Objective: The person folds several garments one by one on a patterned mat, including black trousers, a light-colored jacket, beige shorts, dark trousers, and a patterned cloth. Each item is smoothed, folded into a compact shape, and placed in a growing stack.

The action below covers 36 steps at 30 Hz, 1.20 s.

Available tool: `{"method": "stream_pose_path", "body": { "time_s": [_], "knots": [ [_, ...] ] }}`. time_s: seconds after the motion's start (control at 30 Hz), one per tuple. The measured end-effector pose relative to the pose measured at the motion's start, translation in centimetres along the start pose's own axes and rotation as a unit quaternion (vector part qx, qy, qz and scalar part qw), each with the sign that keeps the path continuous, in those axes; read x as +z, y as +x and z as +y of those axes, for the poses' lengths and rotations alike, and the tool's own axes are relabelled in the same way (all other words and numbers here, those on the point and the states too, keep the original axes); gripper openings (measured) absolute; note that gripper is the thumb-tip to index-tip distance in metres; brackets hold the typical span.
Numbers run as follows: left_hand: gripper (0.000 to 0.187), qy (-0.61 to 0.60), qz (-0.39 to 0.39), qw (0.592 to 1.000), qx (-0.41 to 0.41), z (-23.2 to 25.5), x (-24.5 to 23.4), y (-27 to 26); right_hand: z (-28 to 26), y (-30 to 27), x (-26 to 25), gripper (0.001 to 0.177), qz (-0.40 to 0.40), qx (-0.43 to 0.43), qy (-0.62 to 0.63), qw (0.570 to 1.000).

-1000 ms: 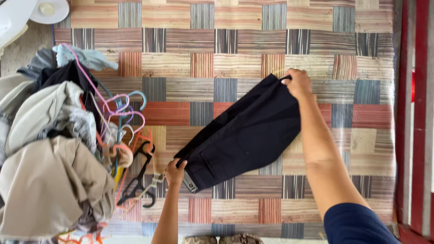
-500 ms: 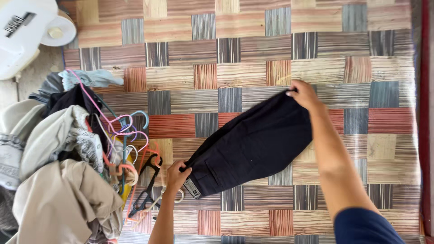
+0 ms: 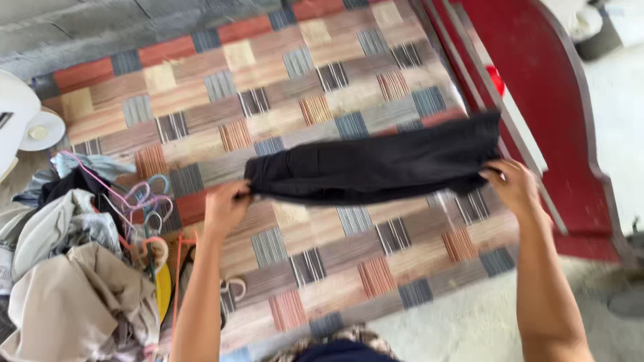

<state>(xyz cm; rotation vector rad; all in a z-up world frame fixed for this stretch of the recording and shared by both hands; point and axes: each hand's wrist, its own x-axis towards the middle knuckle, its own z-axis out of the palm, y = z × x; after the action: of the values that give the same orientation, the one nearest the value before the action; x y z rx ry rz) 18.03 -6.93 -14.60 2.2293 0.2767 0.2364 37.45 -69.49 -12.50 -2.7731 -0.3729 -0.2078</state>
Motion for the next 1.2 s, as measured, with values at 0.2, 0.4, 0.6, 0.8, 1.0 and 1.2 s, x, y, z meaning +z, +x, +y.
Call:
{"method": "stream_pose_path", "body": {
  "time_s": [0.2, 0.4, 0.6, 0.8, 1.0, 1.2],
  "knots": [
    [0.025, 0.034, -0.103, 0.989, -0.097, 1.7, 2.3, 6.7, 2.7, 1.8, 1.8, 0.029, -0.009, 0.110, -0.012, 0.994],
    [0.057, -0.073, -0.067, 0.989, -0.107, 4.8, 3.4, 7.6, 1.7, 2.3, 1.1, 0.024, -0.007, 0.222, 0.127, 0.967],
    [0.038, 0.030, -0.062, 0.991, 0.111, 0.5, 3.6, 1.2, 6.0, -9.2, 3.6, 0.010, 0.077, 0.061, 0.159, 0.982],
    [0.029, 0.288, -0.154, 0.924, 0.199, -10.9, 9.6, -9.4, 5.2, -26.5, 15.6, 0.037, -0.056, 0.149, 0.111, 0.981],
    [0.035, 0.317, -0.131, 0.930, 0.130, -13.4, 17.6, -13.2, -0.6, -25.1, 22.4, 0.041, -0.044, 0.165, 0.060, 0.984],
    [0.066, 0.275, -0.182, 0.925, 0.190, -5.6, 32.6, -11.7, -13.9, -17.7, 32.4, 0.053, -0.088, -0.104, 0.055, 0.989]
  ]
}}
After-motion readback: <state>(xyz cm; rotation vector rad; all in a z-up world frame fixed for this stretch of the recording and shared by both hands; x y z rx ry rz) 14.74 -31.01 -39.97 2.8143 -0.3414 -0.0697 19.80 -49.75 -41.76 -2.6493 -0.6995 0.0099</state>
